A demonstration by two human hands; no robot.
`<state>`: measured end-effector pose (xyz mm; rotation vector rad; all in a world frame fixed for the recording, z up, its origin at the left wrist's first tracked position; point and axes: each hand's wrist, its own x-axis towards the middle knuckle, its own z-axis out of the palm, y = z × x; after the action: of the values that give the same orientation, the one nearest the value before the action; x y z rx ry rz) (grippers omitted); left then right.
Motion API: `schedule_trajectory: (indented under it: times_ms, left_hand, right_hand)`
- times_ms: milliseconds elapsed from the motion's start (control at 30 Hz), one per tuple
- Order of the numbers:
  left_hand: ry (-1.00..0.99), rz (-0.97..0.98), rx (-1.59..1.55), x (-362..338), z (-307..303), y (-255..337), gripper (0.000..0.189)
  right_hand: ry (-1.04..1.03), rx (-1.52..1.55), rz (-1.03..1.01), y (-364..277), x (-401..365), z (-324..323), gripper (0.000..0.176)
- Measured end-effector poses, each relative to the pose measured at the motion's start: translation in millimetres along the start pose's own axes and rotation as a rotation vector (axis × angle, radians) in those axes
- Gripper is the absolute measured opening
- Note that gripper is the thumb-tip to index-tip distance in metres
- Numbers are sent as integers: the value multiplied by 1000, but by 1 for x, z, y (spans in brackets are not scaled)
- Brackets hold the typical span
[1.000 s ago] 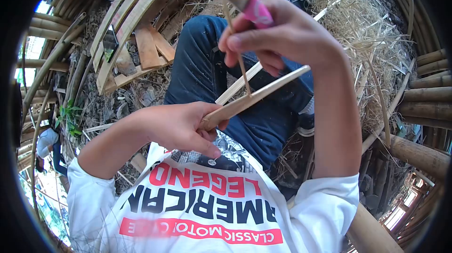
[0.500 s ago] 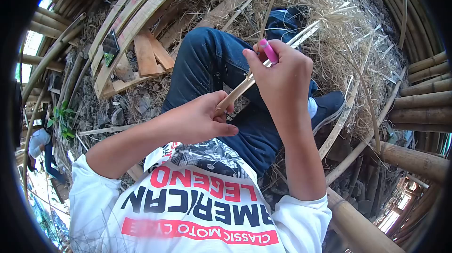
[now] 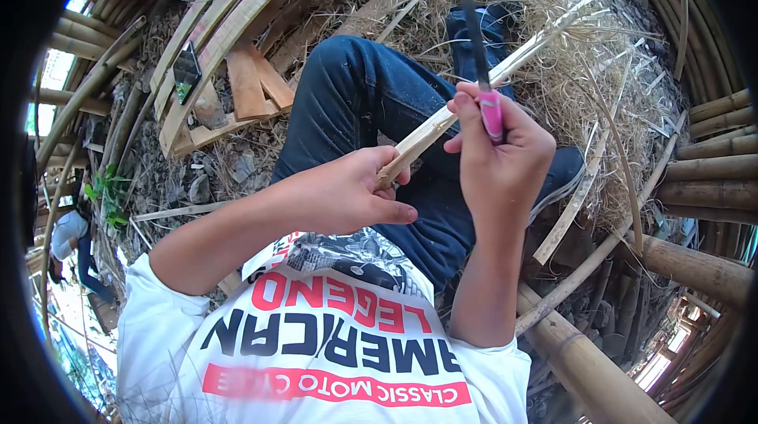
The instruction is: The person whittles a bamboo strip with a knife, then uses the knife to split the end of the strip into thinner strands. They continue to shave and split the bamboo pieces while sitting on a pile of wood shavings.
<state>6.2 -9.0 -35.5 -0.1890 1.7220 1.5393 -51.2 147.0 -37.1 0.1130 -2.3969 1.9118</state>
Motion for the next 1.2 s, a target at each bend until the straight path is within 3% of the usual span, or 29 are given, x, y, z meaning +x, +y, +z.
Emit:
schedule_trajectory:
  times_ms: [200,267,367,533,633,700,733,800,833,867,933,1067,1133,1200]
  left_hand:
    - [-126,-103,-113,2,-7,0,43]
    - [-181,-103,-138,4,-13,-7,44]
    - [-345,-150,-279,7,-23,-11,44]
    - [-477,-76,-509,3,-21,-17,44]
    - [-459,-59,-525,4,-20,-20,43]
    - [-416,-52,-482,3,-15,-15,42]
    - [-313,-48,-311,-1,-9,-6,41]
    - [-220,-49,-139,-1,4,-5,39]
    - [-106,36,-21,3,9,-8,38]
    - [10,123,98,6,13,-9,37]
    - [19,71,66,9,15,-9,37]
    - [66,107,83,13,19,-16,37]
    - [53,95,77,14,16,-15,37]
    - [-57,29,-33,16,10,-12,39]
  right_hand:
    - [-174,113,72,14,13,-23,17]
    - [-397,189,66,19,18,-32,16]
    - [-512,252,-12,32,23,-38,16]
    - [-528,482,-58,50,24,-40,16]
    - [-447,532,-18,47,14,-35,16]
    - [-192,308,133,34,7,-26,17]
    - [-190,308,136,27,2,-21,17]
    - [124,-32,106,18,-6,-15,19]
    - [174,-143,-61,22,-7,-14,19]
    - [179,-145,-60,26,-6,-15,19]
    - [258,-276,-93,29,-6,-19,18]
    - [256,-165,36,24,-10,-15,19]
    - [229,105,72,24,-13,-13,19]
    - [188,222,51,36,-14,-23,19]
